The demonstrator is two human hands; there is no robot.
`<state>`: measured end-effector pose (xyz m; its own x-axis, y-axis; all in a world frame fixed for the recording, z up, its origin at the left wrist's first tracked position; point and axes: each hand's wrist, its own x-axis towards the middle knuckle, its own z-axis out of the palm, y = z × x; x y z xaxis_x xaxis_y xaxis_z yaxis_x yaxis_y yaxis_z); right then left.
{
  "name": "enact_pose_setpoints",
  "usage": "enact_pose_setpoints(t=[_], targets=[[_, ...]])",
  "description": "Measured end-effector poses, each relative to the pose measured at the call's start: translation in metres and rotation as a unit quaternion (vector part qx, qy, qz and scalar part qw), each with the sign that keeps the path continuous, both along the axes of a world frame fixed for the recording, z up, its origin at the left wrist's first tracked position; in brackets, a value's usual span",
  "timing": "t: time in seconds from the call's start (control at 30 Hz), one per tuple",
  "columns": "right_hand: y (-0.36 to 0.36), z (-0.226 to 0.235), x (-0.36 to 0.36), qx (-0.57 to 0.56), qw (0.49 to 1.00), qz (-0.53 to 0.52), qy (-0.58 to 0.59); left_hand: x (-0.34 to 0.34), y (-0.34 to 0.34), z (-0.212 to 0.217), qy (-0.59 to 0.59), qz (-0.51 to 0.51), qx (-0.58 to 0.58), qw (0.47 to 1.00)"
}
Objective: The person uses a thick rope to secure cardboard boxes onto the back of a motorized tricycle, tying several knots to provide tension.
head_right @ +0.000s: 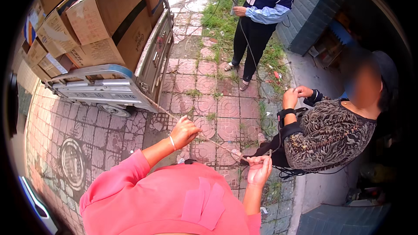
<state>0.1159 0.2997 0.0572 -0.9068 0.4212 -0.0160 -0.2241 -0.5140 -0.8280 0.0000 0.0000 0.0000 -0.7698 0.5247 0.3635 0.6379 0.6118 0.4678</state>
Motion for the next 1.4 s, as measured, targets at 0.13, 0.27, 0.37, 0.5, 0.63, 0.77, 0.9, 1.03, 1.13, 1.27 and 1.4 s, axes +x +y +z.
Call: enact_pose_setpoints(t=[0.13,0.27,0.37,0.5,0.63,0.77,0.9,1.03,1.13,1.27,1.4], targets=[[-0.042,-0.014,-0.031,-0.047,0.998,0.007,0.039,-0.025,-0.076,0.04,0.055,0.111,0.003,0.992],[-0.035,0.02,-0.031,0.007,0.997,0.046,0.064,-0.013,-0.072,0.059,0.025,0.143,0.15,0.978],[-0.038,0.037,-0.04,0.013,0.989,0.091,0.12,-0.017,-0.073,0.093,0.035,0.141,0.26,0.955],[-0.041,0.058,-0.049,0.025,0.973,0.144,0.179,-0.018,-0.082,0.113,0.002,0.164,0.291,0.943],[-0.04,0.073,-0.047,0.023,0.959,0.189,0.211,-0.008,-0.084,0.13,-0.025,0.168,0.341,0.924],[-0.032,0.073,-0.049,-0.012,0.948,0.215,0.236,0.0,-0.084,0.128,0.022,0.175,0.272,0.946],[-0.021,0.067,-0.049,-0.008,0.94,0.239,0.243,0.009,-0.085,0.137,0.057,0.194,0.228,0.952],[-0.016,0.075,-0.051,-0.016,0.927,0.277,0.253,-0.003,-0.102,0.168,0.082,0.234,0.176,0.953],[-0.02,0.09,-0.055,-0.06,0.924,0.27,0.264,-0.018,-0.116,0.186,0.155,0.209,0.054,0.964],[-0.021,0.1,-0.07,-0.03,0.909,0.278,0.309,-0.045,-0.155,0.225,0.187,0.211,0.0,0.959],[-0.041,0.117,-0.082,0.053,0.915,0.23,0.327,-0.064,-0.21,0.264,0.186,0.235,0.01,0.954]])
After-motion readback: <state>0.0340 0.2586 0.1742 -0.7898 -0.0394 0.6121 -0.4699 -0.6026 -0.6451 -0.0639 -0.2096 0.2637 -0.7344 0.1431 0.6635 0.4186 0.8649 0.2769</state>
